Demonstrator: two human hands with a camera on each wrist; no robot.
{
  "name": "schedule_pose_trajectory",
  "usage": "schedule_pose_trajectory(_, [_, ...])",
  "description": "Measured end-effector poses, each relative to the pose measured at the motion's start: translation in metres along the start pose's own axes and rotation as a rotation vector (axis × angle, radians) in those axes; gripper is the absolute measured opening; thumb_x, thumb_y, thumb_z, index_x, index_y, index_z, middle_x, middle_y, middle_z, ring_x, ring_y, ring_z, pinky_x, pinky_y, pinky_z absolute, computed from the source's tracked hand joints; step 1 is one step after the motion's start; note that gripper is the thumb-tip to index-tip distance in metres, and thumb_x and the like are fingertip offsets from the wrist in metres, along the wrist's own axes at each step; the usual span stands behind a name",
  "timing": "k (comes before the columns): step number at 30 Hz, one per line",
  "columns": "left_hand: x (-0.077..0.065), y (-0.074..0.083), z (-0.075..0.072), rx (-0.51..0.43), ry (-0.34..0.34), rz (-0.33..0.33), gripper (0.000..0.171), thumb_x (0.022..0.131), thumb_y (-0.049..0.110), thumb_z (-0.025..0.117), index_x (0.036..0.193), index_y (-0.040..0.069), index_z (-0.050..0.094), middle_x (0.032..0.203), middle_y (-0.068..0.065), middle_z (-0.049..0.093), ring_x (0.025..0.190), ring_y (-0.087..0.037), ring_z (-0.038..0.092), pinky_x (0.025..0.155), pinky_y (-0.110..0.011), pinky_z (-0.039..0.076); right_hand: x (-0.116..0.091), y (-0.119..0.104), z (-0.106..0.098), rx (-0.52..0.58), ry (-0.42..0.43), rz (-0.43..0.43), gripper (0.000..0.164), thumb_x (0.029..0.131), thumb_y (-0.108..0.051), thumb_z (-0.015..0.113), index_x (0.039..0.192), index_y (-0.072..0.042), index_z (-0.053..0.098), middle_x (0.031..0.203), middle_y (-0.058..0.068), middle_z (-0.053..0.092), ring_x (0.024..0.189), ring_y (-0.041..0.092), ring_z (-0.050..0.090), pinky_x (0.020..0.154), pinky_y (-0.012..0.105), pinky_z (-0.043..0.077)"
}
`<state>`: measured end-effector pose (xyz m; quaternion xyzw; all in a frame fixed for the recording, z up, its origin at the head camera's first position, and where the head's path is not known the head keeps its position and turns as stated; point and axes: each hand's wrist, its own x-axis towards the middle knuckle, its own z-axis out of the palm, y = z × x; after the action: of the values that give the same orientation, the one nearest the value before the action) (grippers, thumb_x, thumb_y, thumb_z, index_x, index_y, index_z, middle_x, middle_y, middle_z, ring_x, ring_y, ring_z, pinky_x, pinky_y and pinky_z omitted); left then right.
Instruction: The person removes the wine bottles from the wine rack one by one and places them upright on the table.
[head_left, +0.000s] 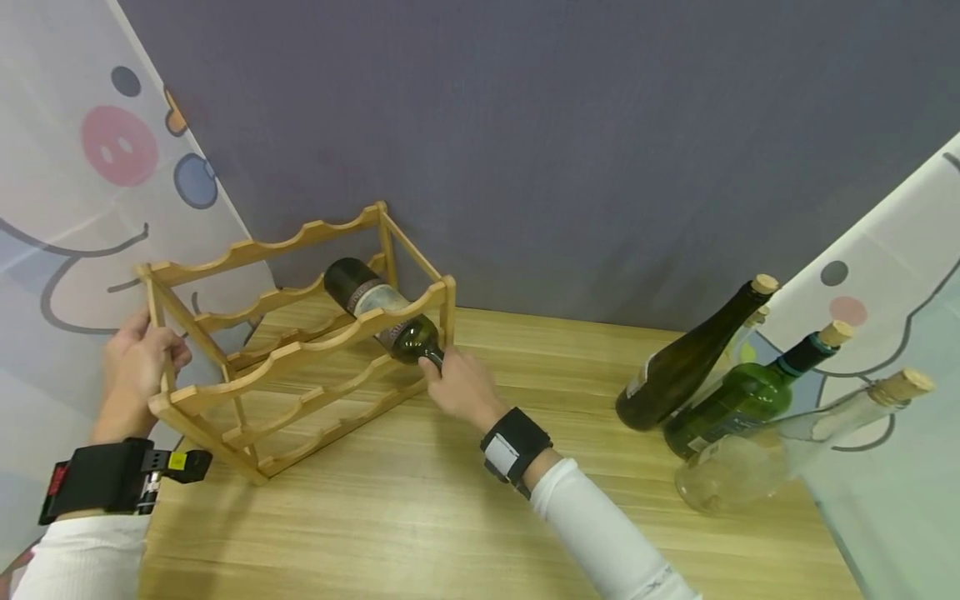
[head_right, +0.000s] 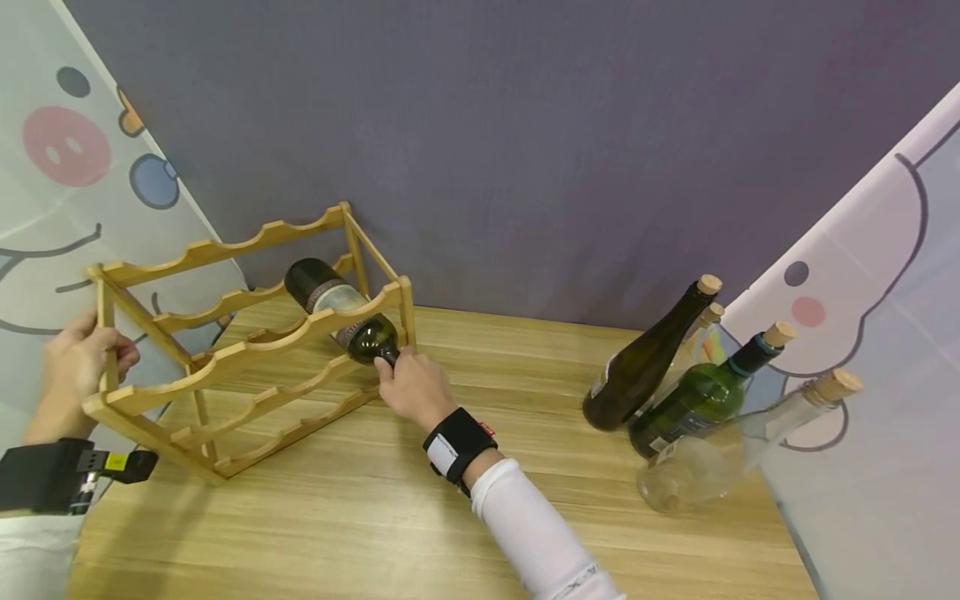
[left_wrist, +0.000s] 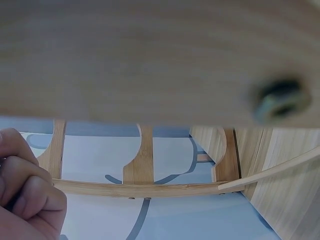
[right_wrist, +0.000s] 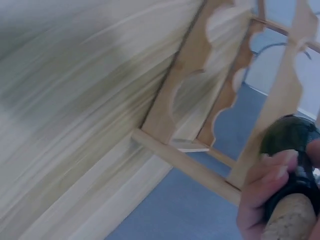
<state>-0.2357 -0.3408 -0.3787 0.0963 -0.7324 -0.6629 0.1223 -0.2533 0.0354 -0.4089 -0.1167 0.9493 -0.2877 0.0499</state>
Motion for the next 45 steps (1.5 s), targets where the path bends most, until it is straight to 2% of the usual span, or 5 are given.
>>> schedule_pose_trajectory(7, [0.000, 0.002, 0.002, 0.087, 0.007, -0.016, 0.068, 0.094, 0.005, 0.035, 0.157, 0.006, 0.012, 0.060, 0.011, 0.057, 0.047, -0.005, 0.047, 0.039, -0.024, 0.032, -0.003, 0.006, 0.004, -0.023, 0.048, -0.017, 0.039, 0.103, -0.040, 0.043, 0.091, -0.005, 0.055, 0.066, 0.001, 0.048, 0.050, 0.013, 0.047, 0.043, 0.027, 0.038])
schedule_pose_trajectory(14, [0.002, 0.001, 0.001, -0.037, -0.005, -0.021, 0.068, 0.093, 0.003, 0.036, 0.157, 0.007, 0.014, 0.064, 0.009, 0.057, 0.053, -0.003, 0.052, 0.045, -0.018, 0.039, -0.006, 0.013, 0.005, -0.012, 0.080, -0.030, 0.034, 0.103, -0.037, 0.046, 0.093, -0.006, 0.055, 0.064, 0.000, 0.046, 0.050, 0.012, 0.046, 0.044, 0.026, 0.035])
schedule_pose_trajectory(26, [0.002, -0.001, -0.002, 0.005, 0.009, -0.052, 0.068, 0.093, 0.004, 0.038, 0.157, 0.007, 0.015, 0.064, 0.010, 0.058, 0.055, -0.003, 0.054, 0.047, -0.017, 0.041, -0.014, 0.020, -0.001, 0.046, 0.062, -0.005, 0.031, 0.101, -0.037, 0.049, 0.083, -0.012, 0.052, 0.068, 0.000, 0.047, 0.055, 0.014, 0.047, 0.047, 0.027, 0.037])
schedule_pose_trajectory(40, [0.002, 0.001, 0.001, 0.094, 0.017, -0.020, 0.065, 0.095, 0.006, 0.037, 0.157, 0.006, 0.019, 0.064, 0.012, 0.058, 0.054, -0.002, 0.053, 0.046, -0.018, 0.040, -0.016, 0.033, -0.015, 0.058, 0.001, -0.012, 0.034, 0.102, -0.040, 0.048, 0.089, -0.009, 0.055, 0.067, 0.000, 0.048, 0.052, 0.013, 0.046, 0.045, 0.027, 0.035])
schedule_pose_trajectory(45, [0.001, 0.001, 0.000, 0.062, 0.014, -0.018, 0.065, 0.095, 0.006, 0.036, 0.157, 0.005, 0.017, 0.064, 0.011, 0.058, 0.054, -0.002, 0.053, 0.044, -0.018, 0.039, -0.015, 0.039, -0.019, 0.053, -0.015, -0.021, 0.033, 0.101, -0.041, 0.049, 0.089, -0.011, 0.056, 0.066, -0.001, 0.047, 0.053, 0.012, 0.044, 0.046, 0.027, 0.034])
